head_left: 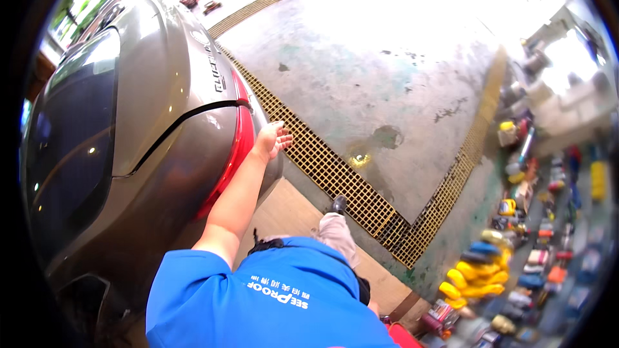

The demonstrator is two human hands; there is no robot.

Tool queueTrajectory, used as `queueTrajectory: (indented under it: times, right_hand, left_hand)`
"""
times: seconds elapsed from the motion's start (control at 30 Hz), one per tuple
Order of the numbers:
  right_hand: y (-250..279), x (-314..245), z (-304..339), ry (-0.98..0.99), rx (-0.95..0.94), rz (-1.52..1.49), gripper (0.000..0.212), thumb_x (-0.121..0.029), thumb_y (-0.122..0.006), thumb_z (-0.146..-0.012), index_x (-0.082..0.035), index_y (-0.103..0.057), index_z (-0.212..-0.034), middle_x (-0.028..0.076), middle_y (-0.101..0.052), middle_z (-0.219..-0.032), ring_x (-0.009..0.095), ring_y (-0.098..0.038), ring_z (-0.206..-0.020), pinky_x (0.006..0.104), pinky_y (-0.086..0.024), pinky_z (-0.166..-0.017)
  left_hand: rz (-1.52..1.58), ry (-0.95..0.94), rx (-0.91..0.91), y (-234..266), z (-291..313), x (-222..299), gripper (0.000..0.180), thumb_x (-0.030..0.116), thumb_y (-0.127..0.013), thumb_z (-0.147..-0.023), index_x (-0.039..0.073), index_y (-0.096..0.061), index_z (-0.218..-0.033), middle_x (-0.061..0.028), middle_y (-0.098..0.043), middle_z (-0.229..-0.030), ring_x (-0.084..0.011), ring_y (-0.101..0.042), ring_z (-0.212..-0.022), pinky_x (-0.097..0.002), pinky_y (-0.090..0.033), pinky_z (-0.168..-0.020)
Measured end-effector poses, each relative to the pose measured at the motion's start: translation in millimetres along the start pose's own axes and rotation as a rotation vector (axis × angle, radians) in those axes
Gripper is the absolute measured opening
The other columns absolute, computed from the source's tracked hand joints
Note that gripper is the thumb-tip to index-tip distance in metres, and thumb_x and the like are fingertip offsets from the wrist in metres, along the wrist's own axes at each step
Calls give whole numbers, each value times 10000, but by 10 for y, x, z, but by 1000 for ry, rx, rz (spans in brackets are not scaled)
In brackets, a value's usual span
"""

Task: The person retrieves a bottle of engine oil from the car's trunk, walks to the front of the vehicle, and pours the oil into the engine. After pouring, the person returns to the trunk to place the bottle back inside.

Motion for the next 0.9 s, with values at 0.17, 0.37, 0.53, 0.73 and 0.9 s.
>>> queueTrajectory:
  times: [0.17, 0.37, 0.53, 0.73, 0.9]
  right_hand:
    - [599, -2683, -165, 155, 212, -42, 309, -332, -567, -975, -45, -520, -1081, 121, -599, -832, 255, -606, -570, 368, -507, -450]
    - [668, -5943, -355, 418, 188, 159, 307, -308, -572, -976, -44, -547, -1131, 93, -595, -863, 189, -582, -573, 299, -448, -424]
    - [279, -7927, -544, 533, 60, 149, 323, -290, -558, -983, -27, -533, -1168, 123, -600, -890, 221, -602, -619, 304, -454, -425]
    - [-916, -8871, -549, 252, -5, 479, 375, -307, -570, -978, -2, -521, -1190, 195, -630, -1024, 303, -658, -714, 398, -541, -499]
    - [-1965, -10051, -712, 182, -14, 843, 402, -285, -581, -965, 1, -530, -1243, 174, -632, -1010, 309, -669, -723, 389, -559, -517]
  left_hand:
    - [268, 17, 269, 428, -987, 51, 554, 321, -490, -995, -124, -371, -1303, -228, -485, -1214, -385, -554, -1090, -476, -520, -894]
    - [430, -26, 554, 822, -1773, 86, 638, 363, -538, -960, -126, -346, -1321, -238, -464, -1238, -405, -548, -1098, -486, -505, -913]
    - [673, -94, 718, 1213, -2263, -58, 623, 353, -609, -938, 24, -357, -1403, -190, -447, -1261, -404, -573, -1092, -512, -518, -863]
    - [251, -49, 1061, 1270, -1931, -267, 762, 602, -532, -937, -48, -495, -1332, -166, -549, -1318, -307, -598, -1104, -422, -524, -867]
    - [-35, -66, 1132, 1002, -1622, -28, 682, 551, -474, -987, -59, -572, -1276, -168, -638, -1236, -237, -647, -1028, -349, -530, -843]
Point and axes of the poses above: each hand's wrist, its own z-axis away from the middle knuckle, its own y-axis out of the back of the hand, x = y × z, the point moved 6 cm from there along -z, towards the middle knuckle
